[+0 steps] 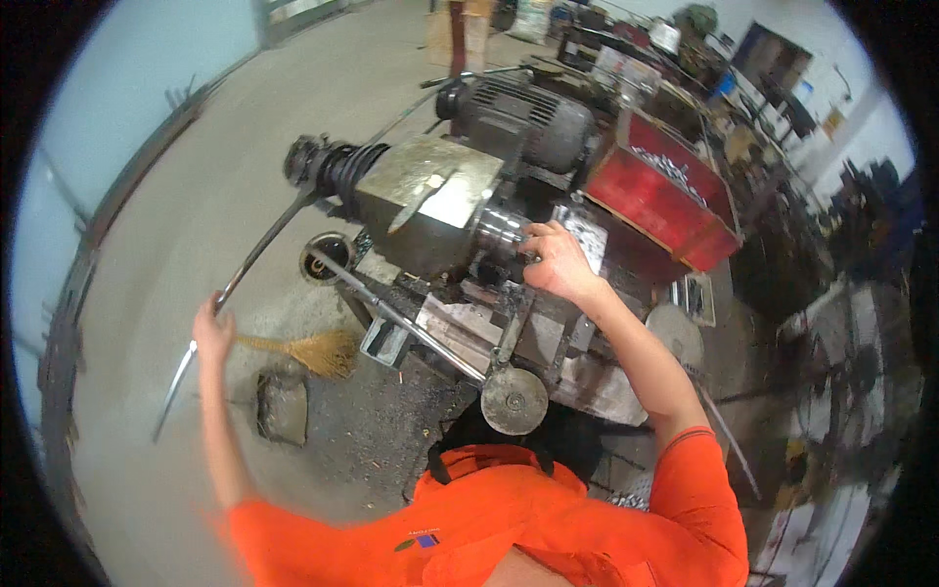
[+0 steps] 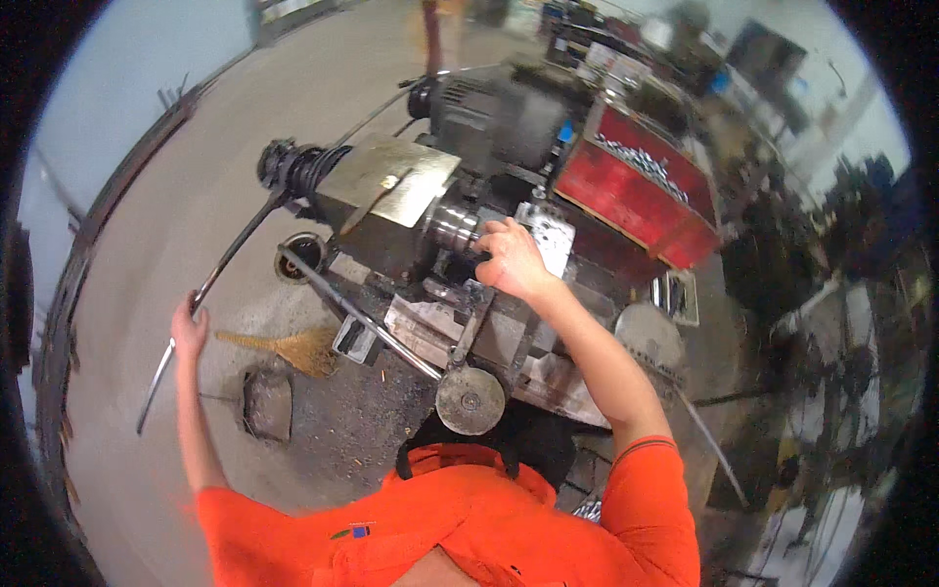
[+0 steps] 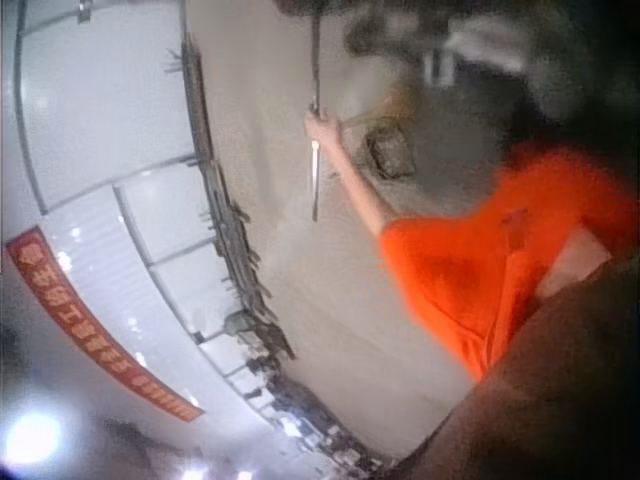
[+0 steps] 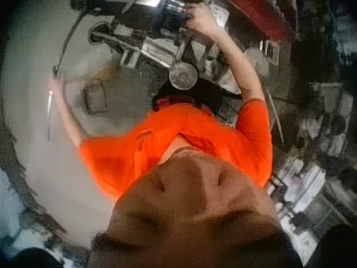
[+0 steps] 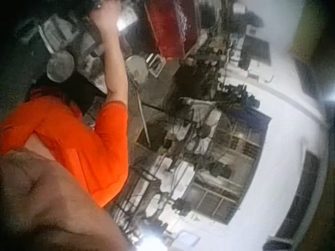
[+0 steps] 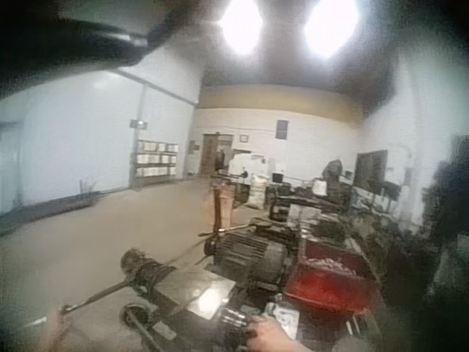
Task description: The person operates a metal turning lathe, repeatedly inserting small metal parts into the chuck, engaging the machine with a lever, and removing finished parts into a perforated metal basket. The cycle is repeated continuously throughout the clip.
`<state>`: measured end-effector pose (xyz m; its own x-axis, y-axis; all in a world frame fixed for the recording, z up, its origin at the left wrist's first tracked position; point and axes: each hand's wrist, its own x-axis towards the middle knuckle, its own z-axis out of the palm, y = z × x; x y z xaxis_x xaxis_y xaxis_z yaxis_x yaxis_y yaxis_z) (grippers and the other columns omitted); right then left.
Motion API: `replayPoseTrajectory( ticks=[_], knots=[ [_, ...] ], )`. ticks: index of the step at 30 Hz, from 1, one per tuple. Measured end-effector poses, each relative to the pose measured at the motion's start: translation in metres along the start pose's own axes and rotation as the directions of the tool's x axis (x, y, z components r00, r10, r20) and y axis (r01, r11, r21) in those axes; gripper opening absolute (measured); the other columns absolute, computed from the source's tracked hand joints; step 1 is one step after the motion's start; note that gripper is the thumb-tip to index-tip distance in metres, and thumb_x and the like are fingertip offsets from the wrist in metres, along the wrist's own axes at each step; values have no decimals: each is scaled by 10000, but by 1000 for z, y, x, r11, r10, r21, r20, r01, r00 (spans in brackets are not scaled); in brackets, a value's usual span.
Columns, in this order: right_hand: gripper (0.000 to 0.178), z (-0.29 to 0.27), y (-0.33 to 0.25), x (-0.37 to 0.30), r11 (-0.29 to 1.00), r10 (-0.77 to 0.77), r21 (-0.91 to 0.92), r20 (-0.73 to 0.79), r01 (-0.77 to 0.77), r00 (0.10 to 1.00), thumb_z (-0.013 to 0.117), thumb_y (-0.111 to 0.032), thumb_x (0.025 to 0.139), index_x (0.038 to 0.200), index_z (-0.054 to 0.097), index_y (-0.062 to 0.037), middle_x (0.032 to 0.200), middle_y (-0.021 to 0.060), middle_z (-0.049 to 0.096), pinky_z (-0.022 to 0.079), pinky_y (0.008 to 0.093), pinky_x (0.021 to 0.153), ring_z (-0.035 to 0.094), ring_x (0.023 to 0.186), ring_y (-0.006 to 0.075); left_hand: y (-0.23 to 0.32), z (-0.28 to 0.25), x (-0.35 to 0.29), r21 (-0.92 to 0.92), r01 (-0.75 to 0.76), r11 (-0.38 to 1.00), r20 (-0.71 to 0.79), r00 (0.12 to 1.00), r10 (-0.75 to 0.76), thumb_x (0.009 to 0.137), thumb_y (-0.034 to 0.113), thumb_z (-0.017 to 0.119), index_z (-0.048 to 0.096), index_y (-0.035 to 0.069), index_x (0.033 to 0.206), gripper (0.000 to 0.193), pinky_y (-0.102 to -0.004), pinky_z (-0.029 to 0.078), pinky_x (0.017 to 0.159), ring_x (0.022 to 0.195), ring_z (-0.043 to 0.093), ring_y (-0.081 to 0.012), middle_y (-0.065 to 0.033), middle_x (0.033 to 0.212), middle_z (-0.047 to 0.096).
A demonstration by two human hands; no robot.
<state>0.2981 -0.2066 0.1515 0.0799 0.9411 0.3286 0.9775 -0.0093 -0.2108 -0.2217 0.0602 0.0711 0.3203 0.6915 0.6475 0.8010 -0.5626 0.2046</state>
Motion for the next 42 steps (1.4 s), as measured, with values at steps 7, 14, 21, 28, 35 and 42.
replayPoseTrajectory(
  ticks=[7,14,21,28,35,42],
  knots=[
    [344,-63,9,-111,991,127,70,-220,-114,967,630,-98,538,875,652,-33,1075,138,590,478,384,799,548,962,321,137,160,-110,-179,445,878,741,648,-177,746,289,670,603,33,1040,396,-425,487,719,847,627,-332,-185,934,644],
    [349,-94,53,-263,876,477,10,-164,-482,863,609,-91,559,891,665,0,1039,169,620,474,375,820,583,958,344,162,182,-69,53,-554,831,890,404,212,746,217,625,615,211,1064,318,-405,507,712,912,635,-267,-102,971,656],
    [532,-93,120,-438,348,900,-102,-241,-932,362,618,-122,604,1132,602,-54,1109,188,599,434,389,917,560,1039,347,135,156,-69,5,-142,990,781,619,85,758,270,658,625,139,1082,351,-400,496,715,867,626,-321,-152,921,651],
    [344,-82,140,-594,-72,939,-477,-328,-876,101,633,-189,621,927,591,-37,959,203,620,462,445,824,574,936,390,140,121,-14,-502,646,574,678,707,-202,857,329,609,577,-47,1063,430,-272,493,499,521,618,-168,-135,702,633],
    [347,-36,37,-606,6,994,-299,-106,-954,39,674,-291,591,821,629,-35,830,195,635,495,458,698,615,789,380,205,141,-13,-558,763,328,641,646,-414,852,339,579,545,-23,1028,405,-295,513,412,550,614,-208,-123,818,608],
    [267,-27,-83,-495,-418,875,593,467,-688,-129,466,-45,675,873,641,-7,480,-25,401,228,262,335,330,356,88,212,142,-14,-642,703,308,576,706,-411,838,220,527,537,-24,1003,294,-297,481,390,509,586,-189,-108,771,597]
  ],
)
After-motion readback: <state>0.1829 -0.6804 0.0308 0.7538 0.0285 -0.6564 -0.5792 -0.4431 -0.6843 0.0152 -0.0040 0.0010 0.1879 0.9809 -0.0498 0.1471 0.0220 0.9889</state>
